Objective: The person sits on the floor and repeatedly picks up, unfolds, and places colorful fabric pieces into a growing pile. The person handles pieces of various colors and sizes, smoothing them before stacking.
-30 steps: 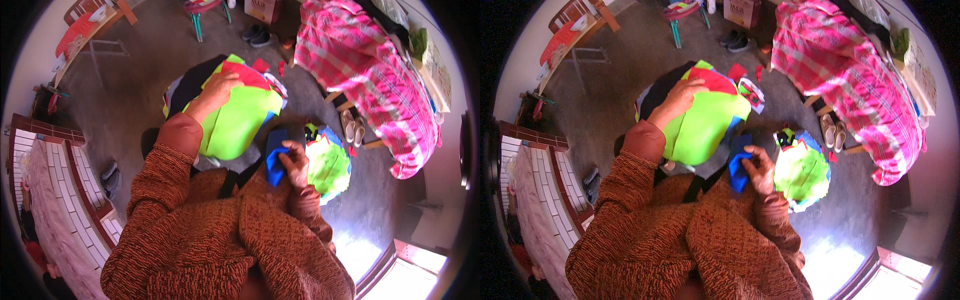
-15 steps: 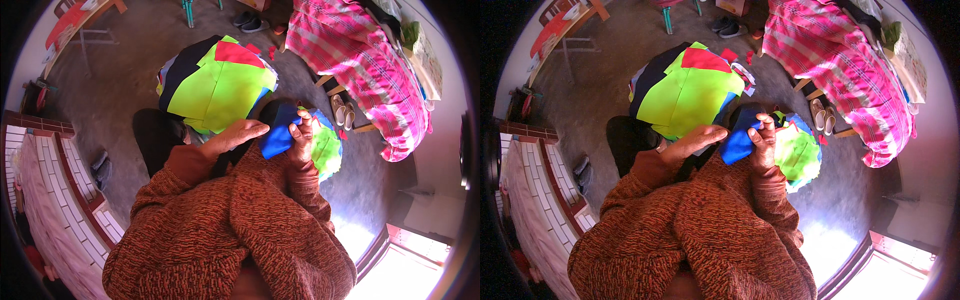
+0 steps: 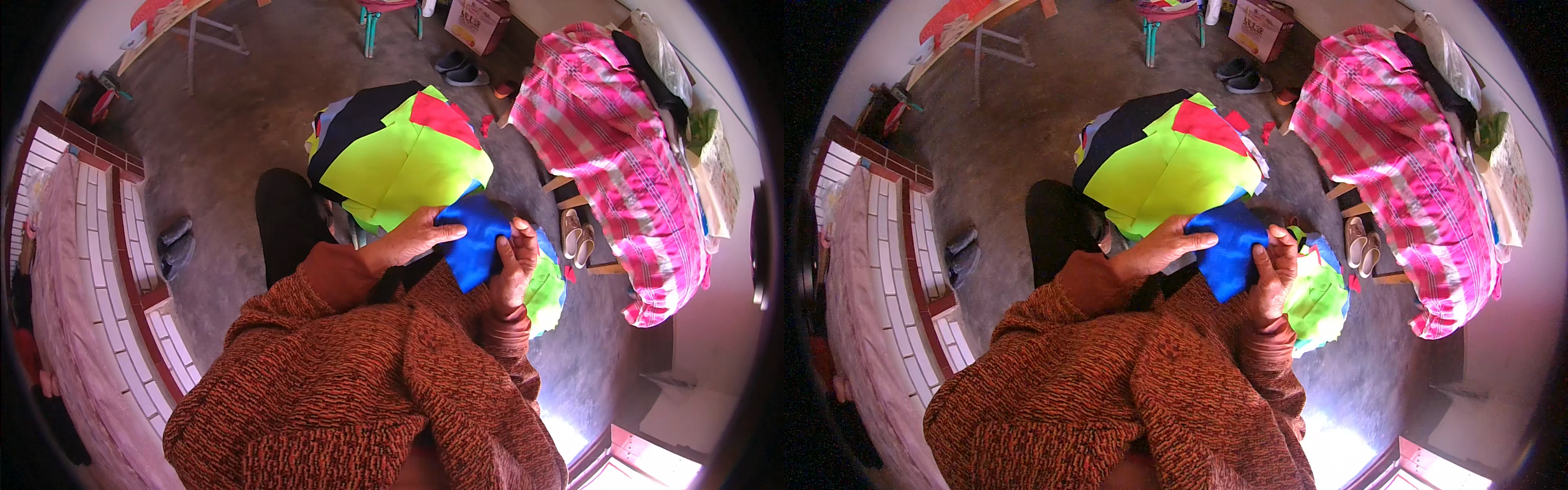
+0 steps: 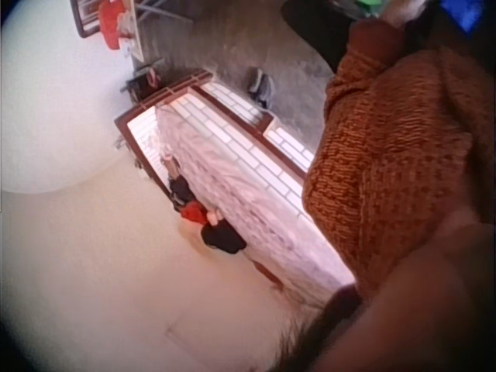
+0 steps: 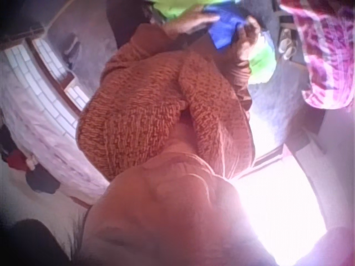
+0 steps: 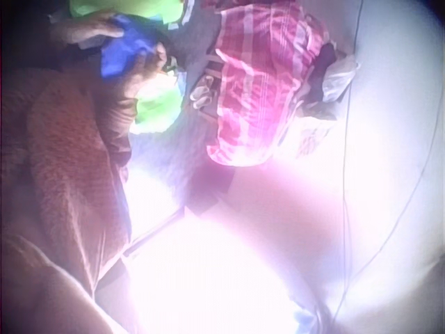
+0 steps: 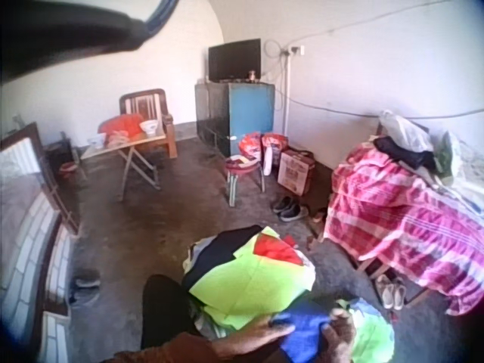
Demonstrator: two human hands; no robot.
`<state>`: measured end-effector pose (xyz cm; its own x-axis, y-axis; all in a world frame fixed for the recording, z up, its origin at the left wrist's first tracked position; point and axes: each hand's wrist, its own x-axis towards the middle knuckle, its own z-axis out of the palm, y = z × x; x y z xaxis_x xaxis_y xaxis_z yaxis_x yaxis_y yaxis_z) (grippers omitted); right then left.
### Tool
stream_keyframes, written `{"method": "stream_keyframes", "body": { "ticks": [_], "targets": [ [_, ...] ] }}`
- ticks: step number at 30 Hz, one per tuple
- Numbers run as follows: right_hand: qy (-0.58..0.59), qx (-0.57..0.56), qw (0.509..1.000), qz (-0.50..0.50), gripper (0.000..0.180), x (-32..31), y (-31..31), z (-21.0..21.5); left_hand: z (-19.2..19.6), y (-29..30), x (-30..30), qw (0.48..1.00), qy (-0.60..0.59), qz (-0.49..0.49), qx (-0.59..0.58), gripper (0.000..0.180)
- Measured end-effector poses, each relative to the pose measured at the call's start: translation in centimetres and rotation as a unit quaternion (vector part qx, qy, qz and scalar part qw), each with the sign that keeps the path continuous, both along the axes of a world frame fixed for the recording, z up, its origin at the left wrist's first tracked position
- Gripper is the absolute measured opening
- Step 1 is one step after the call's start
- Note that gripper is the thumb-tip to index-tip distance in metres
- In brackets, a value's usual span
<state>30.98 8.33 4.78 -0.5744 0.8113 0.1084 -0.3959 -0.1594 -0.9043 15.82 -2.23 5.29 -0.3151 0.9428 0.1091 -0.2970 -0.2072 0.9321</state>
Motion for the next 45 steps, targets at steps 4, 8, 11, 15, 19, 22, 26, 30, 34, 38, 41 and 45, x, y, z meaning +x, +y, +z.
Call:
{"method": "stream_keyframes", "body": {
  "ticks": [4, 8, 11, 15, 19, 22, 26, 30, 34, 38, 41, 45],
  "targets": [
    [-0.102, -0.019, 0.995, -0.013, 0.028, 0.6, 1.0, -1.3, -0.8, 0.0, -1.7, 0.997, 0.000, 0.022, -0.068, 0.045],
    [-0.151, 0.038, 0.988, -0.020, 0.025, 1.0, 1.2, -3.5, -1.8, 0.4, -4.6, 0.998, 0.009, 0.041, -0.055, 0.042],
    [-0.181, 0.058, 0.982, -0.011, 0.021, 0.9, 1.2, -4.0, 0.0, 0.4, -7.1, 0.997, 0.028, 0.060, -0.034, 0.046],
    [-0.188, 0.065, 0.980, -0.007, 0.017, 1.0, 1.5, -4.7, 3.7, 0.5, -10.1, 0.979, -0.026, 0.189, 0.066, 0.052],
    [-0.188, 0.067, 0.980, -0.006, 0.014, 0.8, 1.5, -4.8, -0.1, -0.2, -15.1, 0.927, -0.065, 0.359, 0.082, 0.042],
    [-0.193, 0.064, 0.979, 0.002, 0.013, 1.0, 1.7, -4.9, -5.8, -1.7, -17.8, 0.912, -0.075, 0.393, -0.090, 0.049],
    [-0.187, 0.060, 0.980, -0.003, 0.012, 0.9, 1.8, -5.0, -5.4, -2.1, -17.6, 0.903, -0.084, 0.409, -0.102, 0.049],
    [-0.198, 0.056, 0.979, 0.004, 0.011, 1.0, 1.8, -4.8, -5.0, -2.3, -17.4, 0.896, -0.084, 0.418, -0.122, 0.048],
    [-0.198, 0.047, 0.979, -0.008, 0.010, 1.0, 1.7, -4.7, -6.0, -2.4, -17.8, 0.879, -0.093, 0.449, -0.130, 0.048],
    [-0.216, 0.042, 0.975, -0.027, 0.010, 1.2, 2.2, -5.4, -6.1, -1.9, -17.5, 0.871, -0.055, 0.463, -0.155, 0.053],
    [-0.229, 0.021, 0.973, -0.007, 0.013, 1.0, 2.1, -4.7, -6.6, -3.6, -18.1, 0.886, -0.022, 0.434, -0.165, 0.059],
    [-0.181, 0.026, 0.983, -0.019, 0.011, 0.8, 2.3, -5.9, -6.0, -4.6, -18.0, 0.856, 0.062, 0.450, -0.247, 0.058]
  ]
}}
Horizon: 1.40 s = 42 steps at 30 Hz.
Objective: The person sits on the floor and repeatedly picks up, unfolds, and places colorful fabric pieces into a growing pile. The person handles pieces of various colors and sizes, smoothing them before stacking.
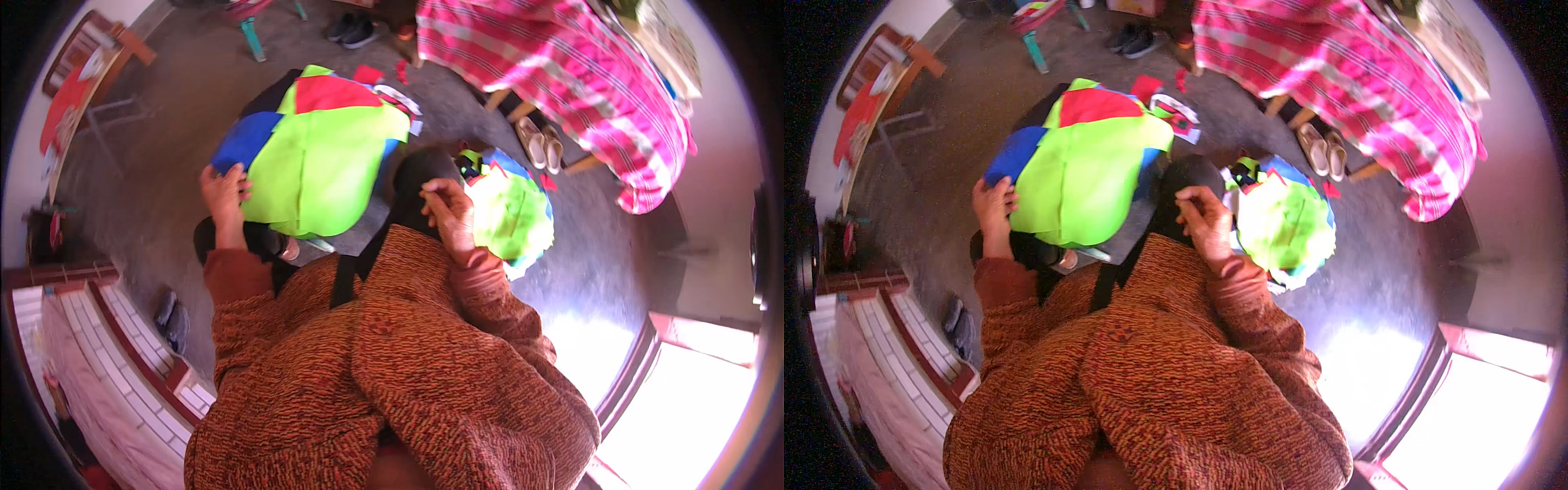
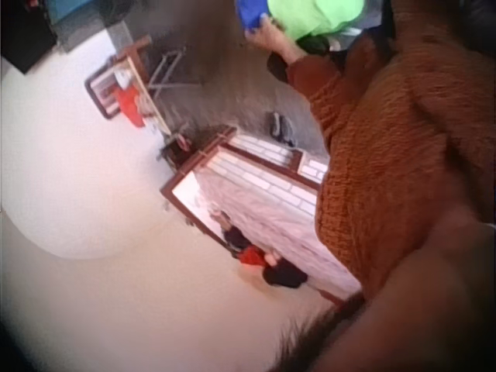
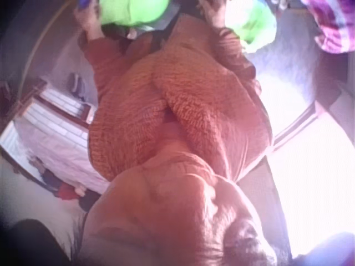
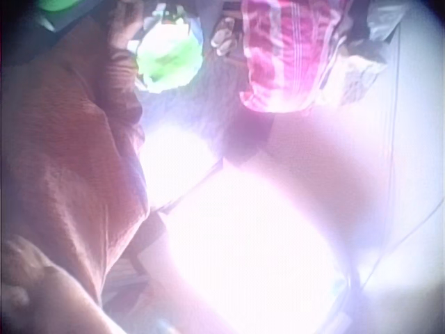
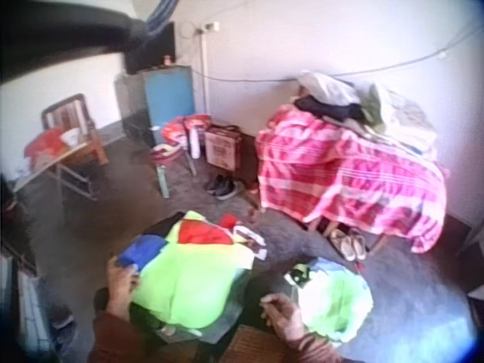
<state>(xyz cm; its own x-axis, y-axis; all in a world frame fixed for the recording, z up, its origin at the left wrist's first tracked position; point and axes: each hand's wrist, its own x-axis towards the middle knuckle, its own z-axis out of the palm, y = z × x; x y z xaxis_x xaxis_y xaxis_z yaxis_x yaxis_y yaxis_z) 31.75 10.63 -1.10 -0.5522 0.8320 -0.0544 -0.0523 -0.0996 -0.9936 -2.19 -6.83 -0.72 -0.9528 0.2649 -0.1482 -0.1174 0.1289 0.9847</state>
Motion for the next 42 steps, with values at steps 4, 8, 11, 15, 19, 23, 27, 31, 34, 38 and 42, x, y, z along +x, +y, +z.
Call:
{"method": "stream_keyframes", "body": {
  "ticks": [4, 8, 11, 15, 19, 23, 27, 31, 34, 38, 42],
  "targets": [
    [0.029, -0.016, 0.999, -0.012, 0.008, 0.1, 0.2, 0.0, 2.0, 0.3, 2.6, 0.907, 0.266, 0.075, -0.317, 0.062],
    [0.057, -0.059, 0.997, -0.014, 0.009, 0.6, 0.6, 0.1, 2.2, 1.5, 2.7, 0.784, 0.541, 0.038, -0.303, 0.054],
    [0.109, -0.109, 0.988, -0.004, 0.010, 1.0, 1.2, 0.3, 3.0, 3.9, 3.4, 0.729, 0.597, -0.038, -0.333, 0.054],
    [0.239, -0.206, 0.949, -0.001, 0.008, 2.9, 3.2, -0.4, -0.2, 6.3, 4.1, 0.731, 0.508, -0.112, -0.443, 0.061],
    [0.162, -0.190, 0.951, -0.181, 0.011, 7.2, 7.3, -5.1, -1.1, 7.2, 5.2, 0.717, 0.469, -0.147, -0.494, 0.063],
    [0.012, -0.208, 0.915, -0.344, 0.020, 12.8, 9.2, -13.1, -0.8, 7.6, 5.4, 0.712, 0.485, -0.141, -0.487, 0.062],
    [-0.156, -0.262, 0.909, -0.284, 0.033, 15.9, 9.3, -19.2, -0.8, 7.5, 5.7, 0.717, 0.497, -0.136, -0.469, 0.057],
    [-0.259, -0.206, 0.911, -0.248, 0.037, 15.5, 10.0, -23.7, -0.3, 7.7, 5.8, 0.724, 0.494, -0.152, -0.456, 0.055],
    [-0.391, 0.028, 0.894, -0.218, 0.041, 14.4, 11.4, -27.2, 0.1, 7.8, 6.0, 0.727, 0.486, -0.168, -0.455, 0.053],
    [-0.497, 0.162, 0.835, -0.172, 0.062, 12.5, 13.1, -28.7, 0.8, 8.2, 6.0, 0.728, 0.476, -0.180, -0.459, 0.052],
    [-0.504, 0.068, 0.850, -0.140, 0.039, 10.4, 14.5, -27.2, 0.8, 8.5, 6.5, 0.738, 0.469, -0.185, -0.449, 0.052]
  ]
}}
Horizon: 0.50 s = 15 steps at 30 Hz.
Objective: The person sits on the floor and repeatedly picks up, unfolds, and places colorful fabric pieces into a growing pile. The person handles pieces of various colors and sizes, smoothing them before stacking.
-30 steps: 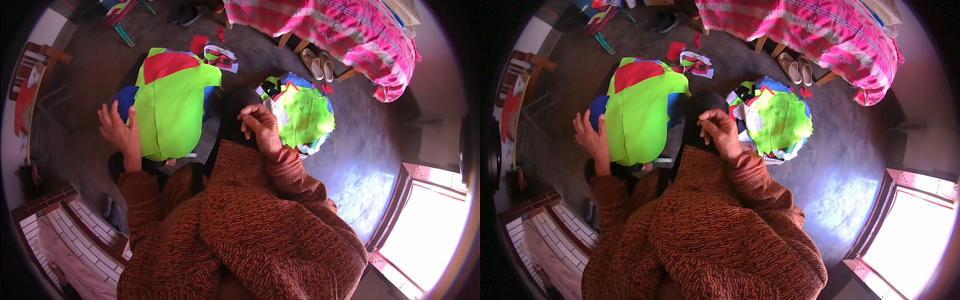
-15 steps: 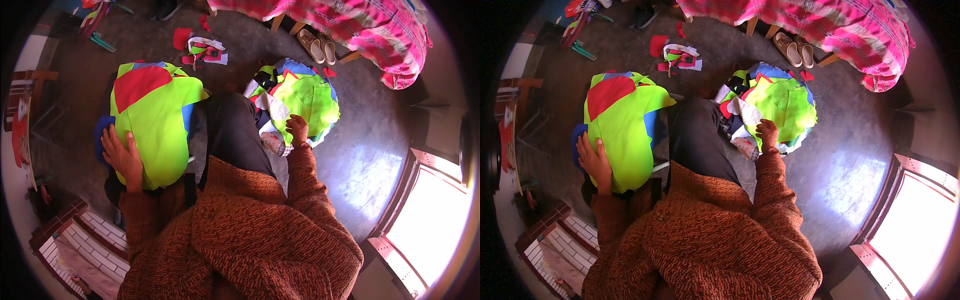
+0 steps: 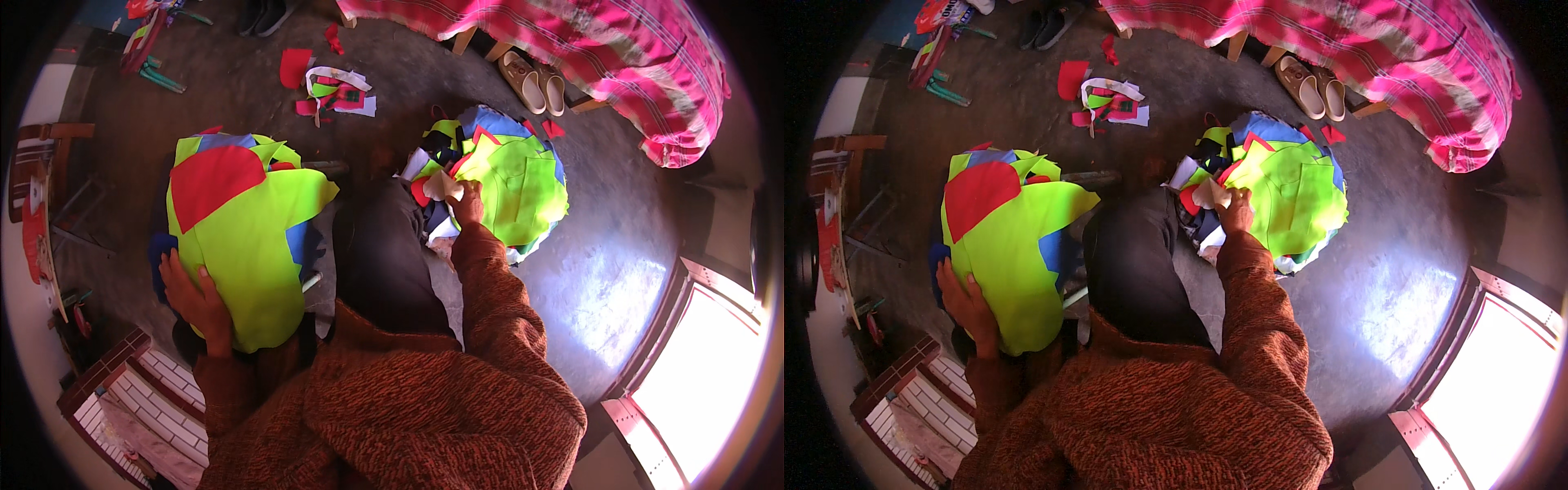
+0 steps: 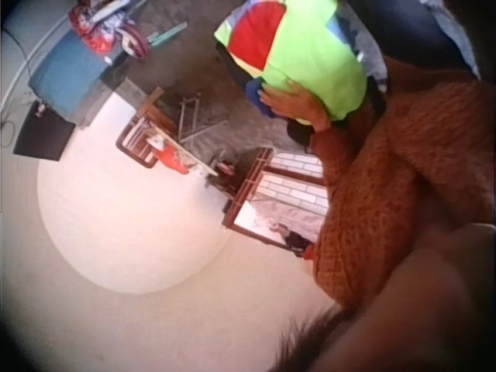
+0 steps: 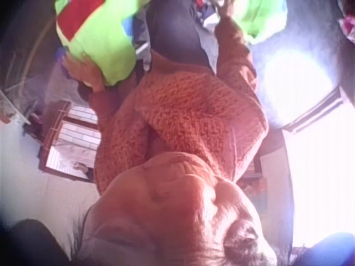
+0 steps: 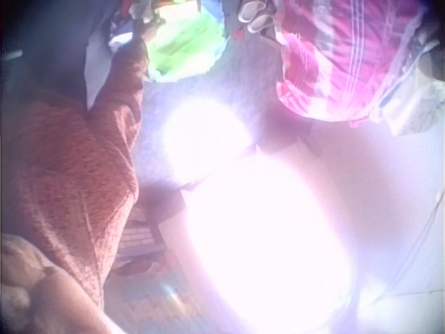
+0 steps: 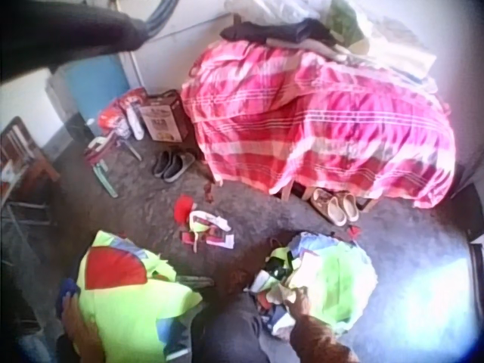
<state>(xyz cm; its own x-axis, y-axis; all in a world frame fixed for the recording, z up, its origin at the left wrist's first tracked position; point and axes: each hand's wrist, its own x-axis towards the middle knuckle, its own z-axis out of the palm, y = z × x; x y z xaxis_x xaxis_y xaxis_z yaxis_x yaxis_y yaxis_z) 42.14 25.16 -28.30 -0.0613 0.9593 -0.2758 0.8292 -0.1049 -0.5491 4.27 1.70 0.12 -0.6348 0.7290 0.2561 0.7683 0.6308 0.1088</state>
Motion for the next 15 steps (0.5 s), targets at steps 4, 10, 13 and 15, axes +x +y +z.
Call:
{"method": "stream_keyframes", "body": {
  "ticks": [4, 10, 13, 15],
  "targets": [
    [0.058, -0.031, 0.992, 0.104, 0.013, 0.9, -0.4, -1.8, 0.2, 0.3, 0.1, 1.000, 0.003, 0.003, -0.014, 0.051],
    [-0.032, -0.023, 0.988, 0.150, 0.011, 5.2, 0.1, 0.0, -0.1, 0.0, -0.4, 1.000, 0.006, -0.007, -0.010, 0.052],
    [-0.077, -0.012, 0.993, 0.093, 0.013, 6.8, 2.2, 0.9, 0.1, 0.3, -0.1, 1.000, -0.005, -0.001, -0.006, 0.052],
    [-0.081, 0.008, 0.996, 0.021, 0.011, 8.1, 3.5, 1.1, 0.2, 0.5, 0.1, 1.000, -0.016, 0.000, -0.002, 0.054]
  ]
}}
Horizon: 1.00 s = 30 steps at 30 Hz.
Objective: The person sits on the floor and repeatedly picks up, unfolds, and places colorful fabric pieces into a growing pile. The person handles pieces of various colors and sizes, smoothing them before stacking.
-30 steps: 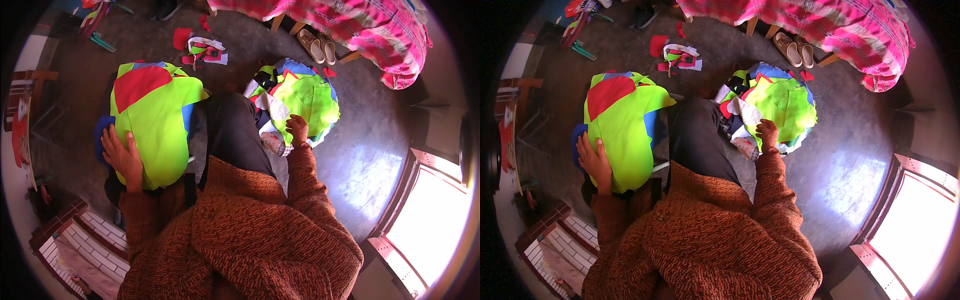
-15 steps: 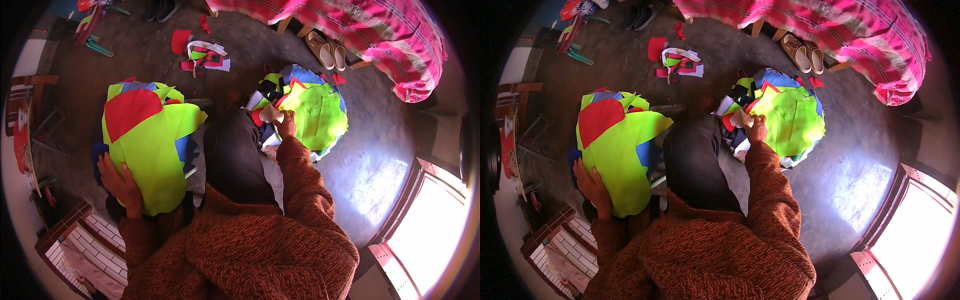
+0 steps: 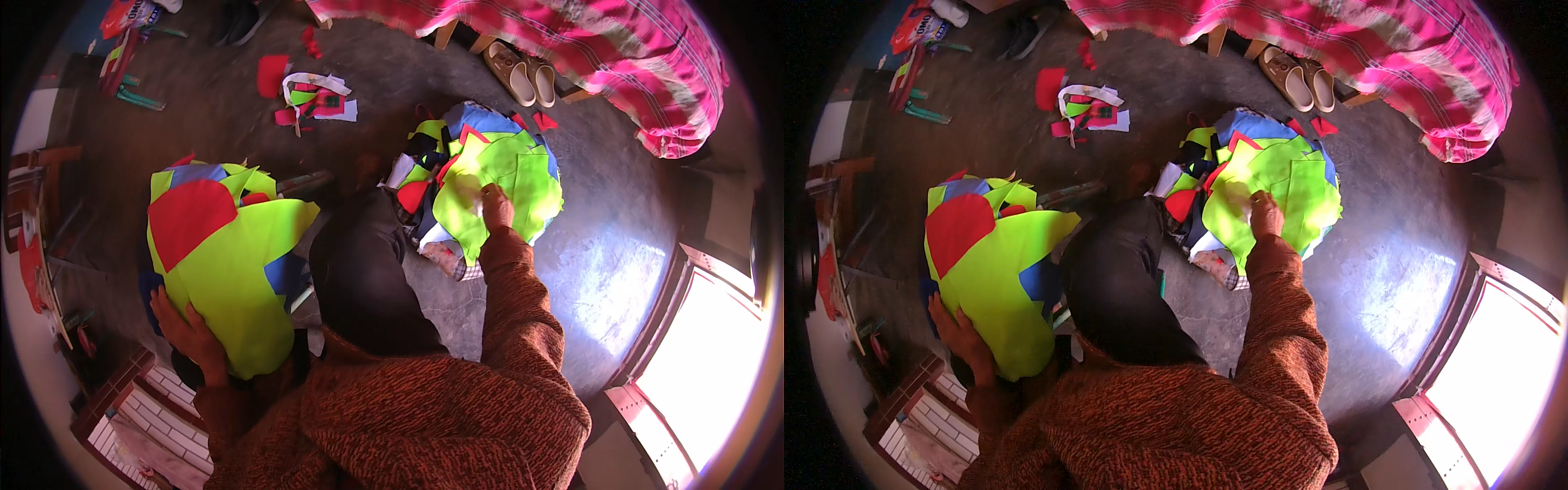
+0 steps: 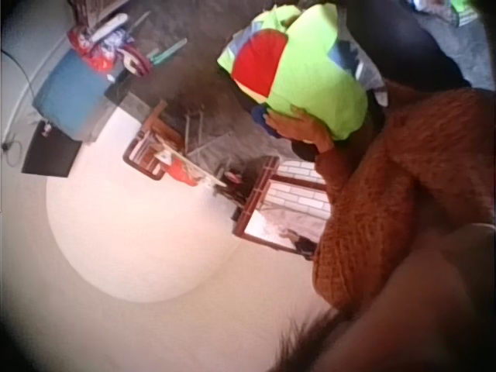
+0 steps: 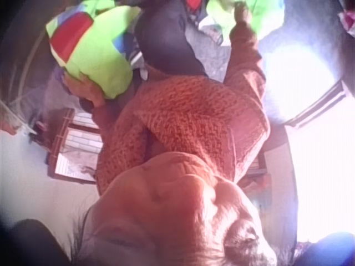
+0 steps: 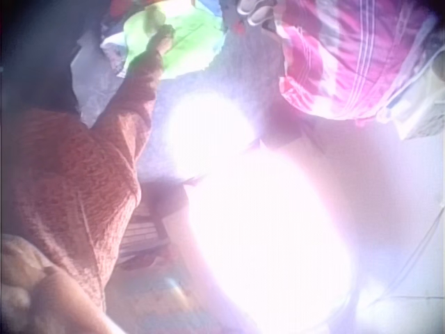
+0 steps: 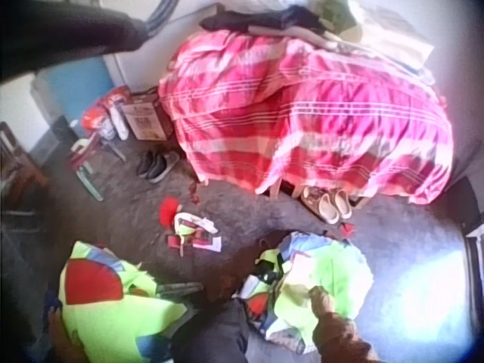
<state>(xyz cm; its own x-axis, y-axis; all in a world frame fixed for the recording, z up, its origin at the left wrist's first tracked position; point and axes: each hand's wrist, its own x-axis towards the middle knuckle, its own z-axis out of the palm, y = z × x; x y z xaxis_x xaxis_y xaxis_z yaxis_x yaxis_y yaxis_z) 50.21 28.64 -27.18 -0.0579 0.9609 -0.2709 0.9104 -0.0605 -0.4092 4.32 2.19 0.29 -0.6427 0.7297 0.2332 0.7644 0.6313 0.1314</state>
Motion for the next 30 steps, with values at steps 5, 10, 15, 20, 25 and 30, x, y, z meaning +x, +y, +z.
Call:
{"method": "stream_keyframes", "body": {
  "ticks": [5, 10, 15, 20, 25, 30],
  "targets": [
    [0.002, 0.055, 0.981, -0.188, 0.027, 4.9, 2.1, -2.4, -0.2, 0.1, -0.5, 1.000, -0.027, 0.003, 0.013, 0.058],
    [-0.057, 0.114, 0.927, -0.352, 0.073, 8.4, 1.7, -3.5, -0.4, -0.3, -0.5, 0.998, -0.050, 0.009, 0.026, 0.057],
    [0.018, 0.010, 0.899, -0.437, 0.072, 12.9, 1.1, -6.0, -0.2, 0.3, -0.1, 0.996, -0.082, 0.031, 0.032, 0.057],
    [0.078, -0.048, 0.920, -0.382, 0.049, 13.5, 2.4, -6.6, -0.4, -0.1, -0.6, 0.996, -0.076, 0.018, 0.031, 0.059],
    [-0.009, 0.260, 0.962, -0.079, 0.024, 4.4, 2.1, -3.5, -0.2, 0.2, -0.1, 0.996, -0.081, 0.002, 0.040, 0.061],
    [0.192, 0.078, 0.969, -0.132, 0.023, -3.0, -2.0, -0.6, 0.0, 0.4, 0.2, 0.996, -0.078, 0.000, 0.035, 0.061]
  ]
}}
